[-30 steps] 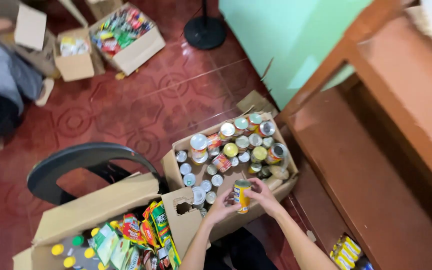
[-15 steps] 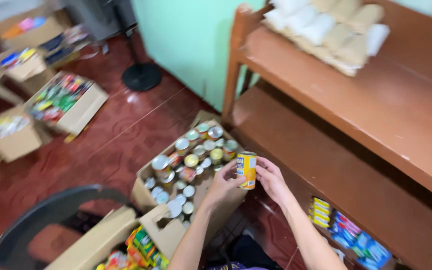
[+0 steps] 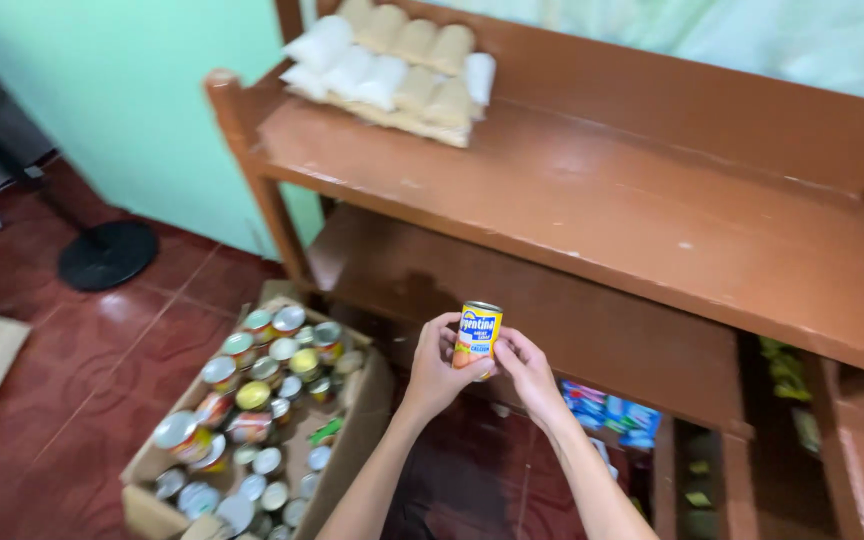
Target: Picking up various canned food items from a cardboard box on the floor and organizing them onto a wooden shelf.
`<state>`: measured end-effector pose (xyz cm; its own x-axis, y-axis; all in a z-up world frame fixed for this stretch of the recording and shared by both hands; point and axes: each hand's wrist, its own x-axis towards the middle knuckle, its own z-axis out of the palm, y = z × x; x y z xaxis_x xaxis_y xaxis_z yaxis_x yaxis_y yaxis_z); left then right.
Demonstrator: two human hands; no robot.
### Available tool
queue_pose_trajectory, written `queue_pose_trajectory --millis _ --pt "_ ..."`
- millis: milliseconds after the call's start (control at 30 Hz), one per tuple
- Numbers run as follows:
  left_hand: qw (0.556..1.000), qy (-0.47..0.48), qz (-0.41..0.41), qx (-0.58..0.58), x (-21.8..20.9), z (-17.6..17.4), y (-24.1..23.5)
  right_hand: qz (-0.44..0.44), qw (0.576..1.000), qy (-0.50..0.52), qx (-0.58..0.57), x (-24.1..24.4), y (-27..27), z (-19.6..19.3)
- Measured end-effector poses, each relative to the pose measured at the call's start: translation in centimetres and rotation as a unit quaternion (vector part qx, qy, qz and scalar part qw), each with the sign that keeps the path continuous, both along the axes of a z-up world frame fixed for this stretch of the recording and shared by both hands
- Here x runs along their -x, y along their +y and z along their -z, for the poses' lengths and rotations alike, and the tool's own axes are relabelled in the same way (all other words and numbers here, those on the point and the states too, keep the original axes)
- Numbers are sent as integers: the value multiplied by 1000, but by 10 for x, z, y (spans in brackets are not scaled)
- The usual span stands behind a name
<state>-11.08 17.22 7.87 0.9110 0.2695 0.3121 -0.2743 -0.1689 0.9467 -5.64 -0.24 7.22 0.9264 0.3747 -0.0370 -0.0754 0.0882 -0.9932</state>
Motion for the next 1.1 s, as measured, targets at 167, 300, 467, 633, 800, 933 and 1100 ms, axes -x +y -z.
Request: queue_pose_trajectory --millis 167,300,467,633,800,933,1100 --pt "995 -47 82 35 -43 -13 -84 58 998 -25 31 -17 -88 -17" --pt "981 -113 155 12 -74 -34 -151 112 993 -46 9 -30 -168 -28" --pt "947 -84 296 91 -105 -43 -245 199 975 -97 31 -14 -257 -60" --pt "919 -122 371 44 -109 -68 -340 309 941 -113 74 26 -328 -95" --pt "884 -141 444 53 -102 -80 -424 418 867 -146 230 62 -388 -109" --pt "826 -115 543 97 -97 -86 -472 484 843 -101 210 89 -405 -132" --pt "777 -134 608 96 -84 -111 -518 569 793 -65 207 122 -419 -159"
